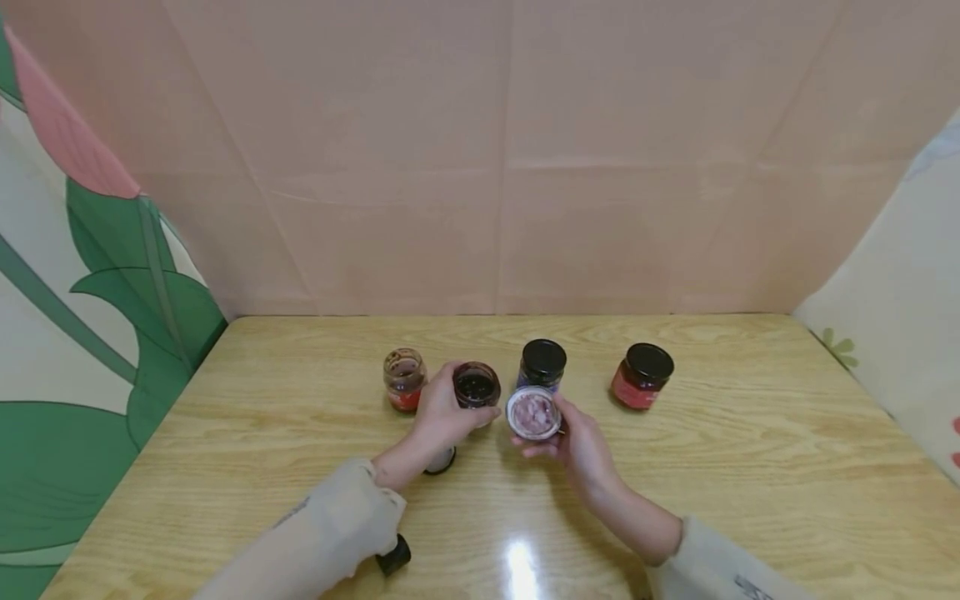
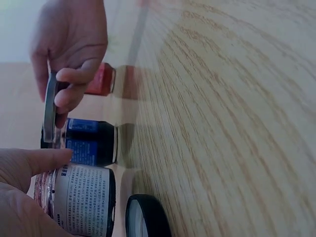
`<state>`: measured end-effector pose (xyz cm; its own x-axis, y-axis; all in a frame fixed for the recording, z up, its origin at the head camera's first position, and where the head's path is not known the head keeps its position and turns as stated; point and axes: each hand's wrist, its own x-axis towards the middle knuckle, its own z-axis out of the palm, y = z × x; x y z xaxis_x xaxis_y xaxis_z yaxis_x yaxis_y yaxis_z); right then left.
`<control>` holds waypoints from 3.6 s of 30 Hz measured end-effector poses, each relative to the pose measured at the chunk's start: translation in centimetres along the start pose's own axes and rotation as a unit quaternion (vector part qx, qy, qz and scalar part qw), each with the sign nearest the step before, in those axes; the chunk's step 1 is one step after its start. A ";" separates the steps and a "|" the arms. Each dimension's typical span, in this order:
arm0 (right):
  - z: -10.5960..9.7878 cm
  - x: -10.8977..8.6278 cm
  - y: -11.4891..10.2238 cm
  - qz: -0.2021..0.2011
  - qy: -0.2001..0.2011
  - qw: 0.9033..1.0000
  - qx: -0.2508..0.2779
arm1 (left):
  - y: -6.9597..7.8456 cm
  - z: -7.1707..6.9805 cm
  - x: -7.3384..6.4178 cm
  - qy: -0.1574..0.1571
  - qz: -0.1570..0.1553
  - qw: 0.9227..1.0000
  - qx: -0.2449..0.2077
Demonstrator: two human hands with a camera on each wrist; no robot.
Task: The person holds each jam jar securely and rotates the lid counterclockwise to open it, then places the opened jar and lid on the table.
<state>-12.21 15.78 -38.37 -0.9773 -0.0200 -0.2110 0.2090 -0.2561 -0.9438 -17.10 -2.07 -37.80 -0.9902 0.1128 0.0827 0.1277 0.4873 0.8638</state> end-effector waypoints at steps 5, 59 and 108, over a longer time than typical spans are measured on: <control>0.0 0.1 0.1 0.018 0.007 1.000 -0.021 | -0.2 0.1 0.2 0.007 -0.004 1.000 0.000; 1.8 1.0 0.8 0.076 -0.078 0.977 -0.185 | 1.2 -0.6 0.8 0.012 0.071 0.997 0.036; -1.5 0.5 -2.1 -0.143 0.005 0.925 -0.351 | 2.2 0.7 0.9 -0.020 0.077 0.994 0.072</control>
<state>-13.06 17.78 -36.91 -0.9965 -0.0390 0.0746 -0.0841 0.4412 -0.8935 -17.66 -0.25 -36.18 -0.9554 0.2290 0.1865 0.2878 0.5808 0.7614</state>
